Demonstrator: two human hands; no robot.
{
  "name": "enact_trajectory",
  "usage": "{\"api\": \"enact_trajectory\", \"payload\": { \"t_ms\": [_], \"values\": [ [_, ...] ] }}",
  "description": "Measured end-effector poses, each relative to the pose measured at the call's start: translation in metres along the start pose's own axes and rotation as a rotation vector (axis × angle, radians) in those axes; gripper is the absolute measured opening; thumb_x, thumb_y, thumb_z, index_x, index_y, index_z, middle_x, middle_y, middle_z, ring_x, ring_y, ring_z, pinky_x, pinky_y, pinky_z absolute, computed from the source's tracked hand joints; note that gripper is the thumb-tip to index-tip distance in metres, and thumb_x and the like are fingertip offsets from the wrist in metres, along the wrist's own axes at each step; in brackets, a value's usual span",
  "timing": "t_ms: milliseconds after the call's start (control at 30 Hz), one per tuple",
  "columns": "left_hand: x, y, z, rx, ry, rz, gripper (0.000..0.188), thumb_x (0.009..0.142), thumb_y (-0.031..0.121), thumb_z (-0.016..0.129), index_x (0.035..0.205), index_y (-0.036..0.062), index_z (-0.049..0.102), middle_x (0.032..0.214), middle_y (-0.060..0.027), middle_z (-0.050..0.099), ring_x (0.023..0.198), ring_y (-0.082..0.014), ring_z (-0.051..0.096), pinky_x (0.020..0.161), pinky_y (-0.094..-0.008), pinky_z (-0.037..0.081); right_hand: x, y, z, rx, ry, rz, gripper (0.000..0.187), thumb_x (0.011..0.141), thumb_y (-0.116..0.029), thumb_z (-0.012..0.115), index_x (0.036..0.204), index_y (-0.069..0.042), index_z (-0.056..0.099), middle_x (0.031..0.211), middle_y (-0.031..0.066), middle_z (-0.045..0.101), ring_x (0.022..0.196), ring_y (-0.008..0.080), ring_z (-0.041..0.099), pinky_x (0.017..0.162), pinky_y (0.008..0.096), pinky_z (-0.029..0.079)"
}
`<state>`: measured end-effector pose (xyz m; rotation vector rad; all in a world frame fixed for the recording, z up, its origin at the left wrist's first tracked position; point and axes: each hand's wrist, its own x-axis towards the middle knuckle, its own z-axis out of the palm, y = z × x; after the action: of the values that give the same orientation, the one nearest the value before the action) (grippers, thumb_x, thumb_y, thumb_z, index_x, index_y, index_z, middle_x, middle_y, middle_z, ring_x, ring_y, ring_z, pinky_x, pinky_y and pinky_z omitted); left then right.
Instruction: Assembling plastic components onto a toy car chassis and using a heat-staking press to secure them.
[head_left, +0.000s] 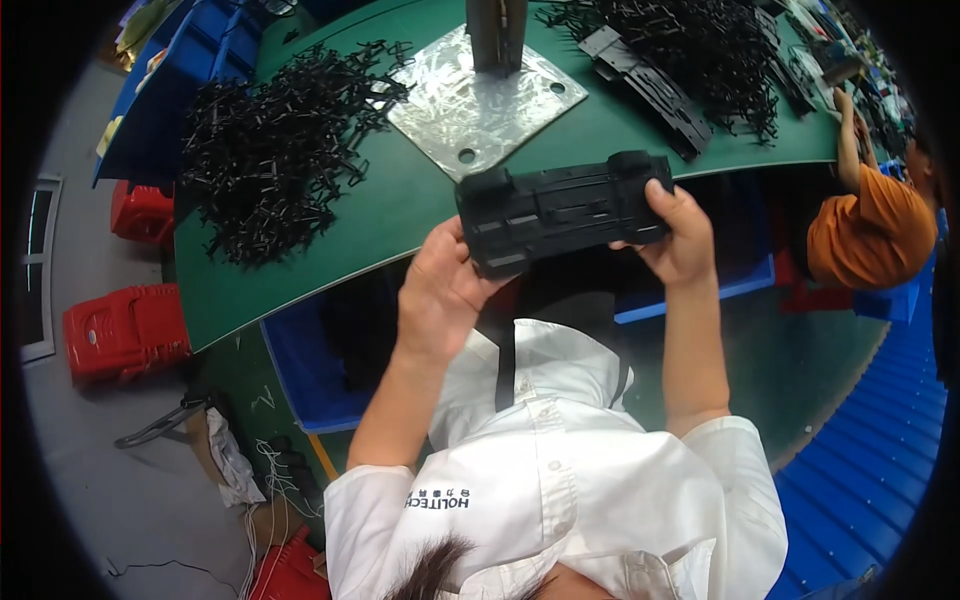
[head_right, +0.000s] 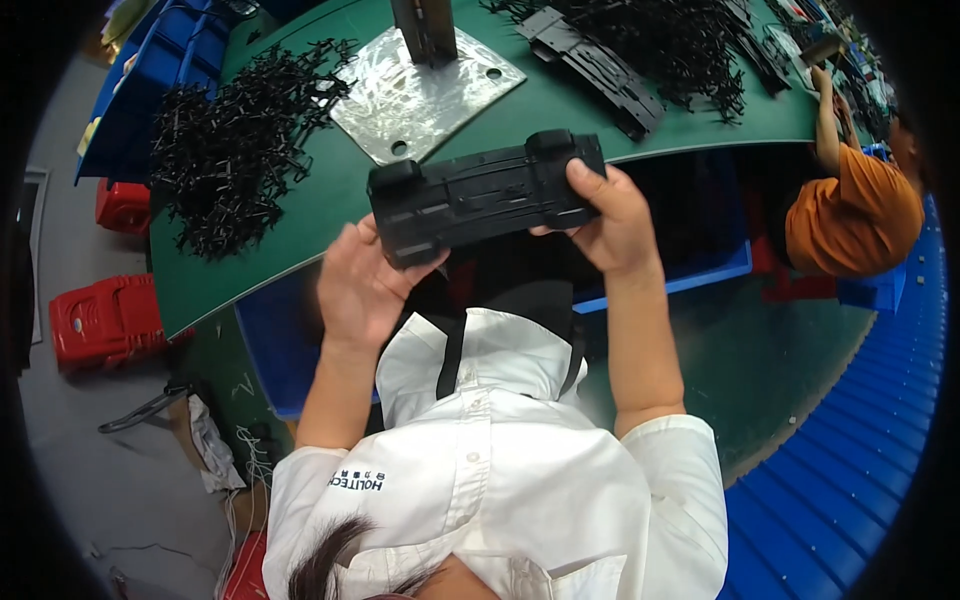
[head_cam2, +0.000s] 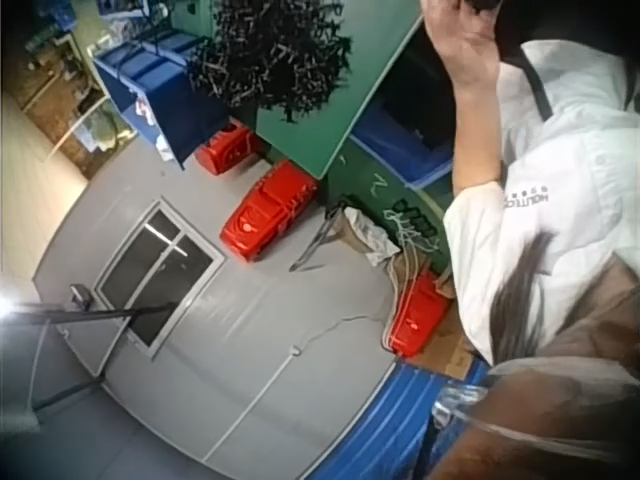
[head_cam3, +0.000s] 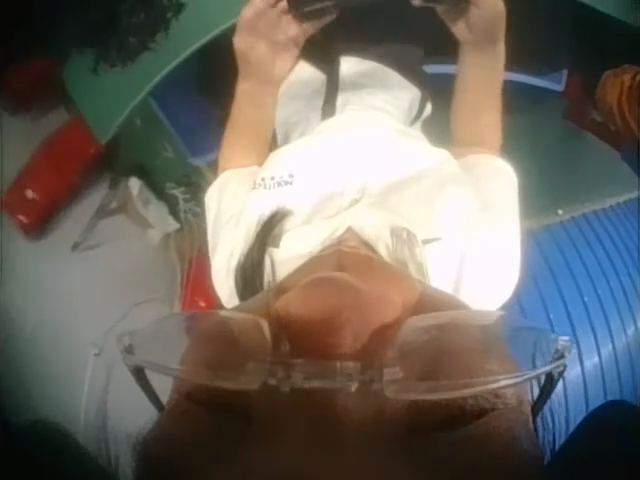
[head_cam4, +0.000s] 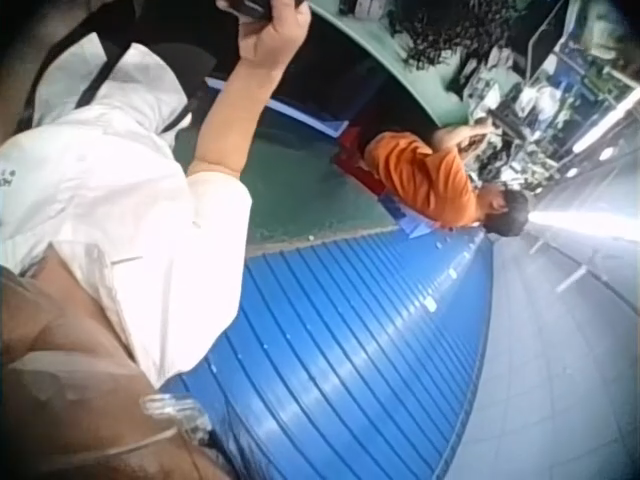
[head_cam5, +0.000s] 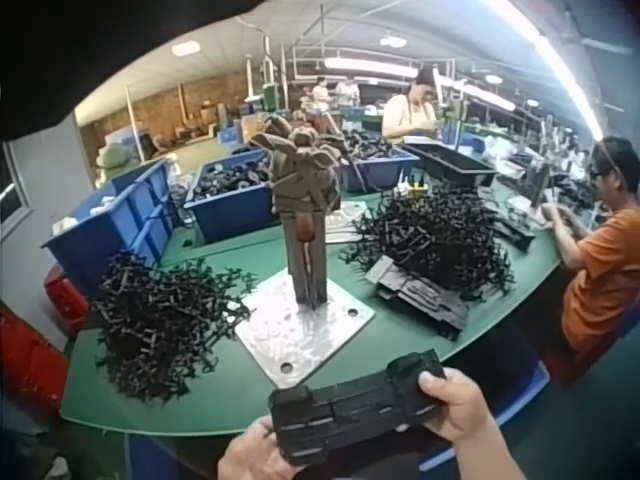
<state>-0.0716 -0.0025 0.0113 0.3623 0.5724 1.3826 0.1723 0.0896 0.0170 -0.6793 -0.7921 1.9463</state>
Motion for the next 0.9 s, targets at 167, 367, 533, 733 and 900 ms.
{"api": "enact_trajectory", "payload": {
  "t_ms": [167,367,533,733,900],
  "values": [
    [0.032,0.018,-0.004,0.275,-0.006,-0.176,0.048,0.089,0.035,0.053,0.111,-0.0078,0.054,0.101,-0.0157,0.06,0.09,-0.0199,0.061,0.077,-0.0314,0.053,0.009,-0.04,-0.014,-0.199,-0.044,0.123,0.03,0.087,-0.017,0.055,0.096,0.012,0.056,0.08,0.0181,0.065,0.062,0.0241,0.066,0.053,0.0324,0.058],
    [0.049,0.023,0.009,0.408,-0.093,-0.37,0.035,0.085,0.022,0.059,0.101,-0.0093,0.057,0.089,-0.0127,0.064,0.074,-0.0157,0.064,0.067,-0.0259,0.055,0.028,-0.054,-0.016,-0.3,-0.079,0.19,0.028,0.085,-0.017,0.059,0.094,0.009,0.058,0.078,0.0163,0.065,0.059,0.0204,0.066,0.049,0.0305,0.058],
    [0.052,0.023,0.015,0.374,-0.088,-0.372,0.03,0.083,0.019,0.062,0.095,-0.0081,0.058,0.089,-0.0121,0.064,0.074,-0.0149,0.064,0.066,-0.0266,0.055,0.036,-0.05,-0.015,0.052,-0.102,0.082,0.042,0.093,-0.035,0.045,0.105,0.005,0.055,0.088,0.014,0.063,0.083,0.0226,0.064,0.07,0.0344,0.056],
    [0.062,0.015,0.019,0.344,0.025,-0.194,0.027,0.082,0.015,0.064,0.098,-0.0065,0.058,0.088,-0.0108,0.064,0.074,-0.0142,0.063,0.067,-0.0251,0.054,0.013,-0.001,-0.001,-0.018,-0.125,0.016,0.044,0.091,-0.023,0.051,0.115,0.013,0.046,0.105,0.0212,0.057,0.09,0.0259,0.062,0.076,0.0351,0.055],
    [0.069,0.01,0.025,0.319,0.051,-0.118,0.029,0.083,0.015,0.065,0.102,-0.0063,0.057,0.092,-0.0098,0.064,0.079,-0.0125,0.062,0.074,-0.0243,0.052,0.008,0.014,0.031,-0.103,0.072,-0.017,0.035,0.085,-0.012,0.062,0.112,0.008,0.052,0.098,0.0129,0.062,0.083,0.0144,0.063,0.073,0.0285,0.054]
  ]
}}
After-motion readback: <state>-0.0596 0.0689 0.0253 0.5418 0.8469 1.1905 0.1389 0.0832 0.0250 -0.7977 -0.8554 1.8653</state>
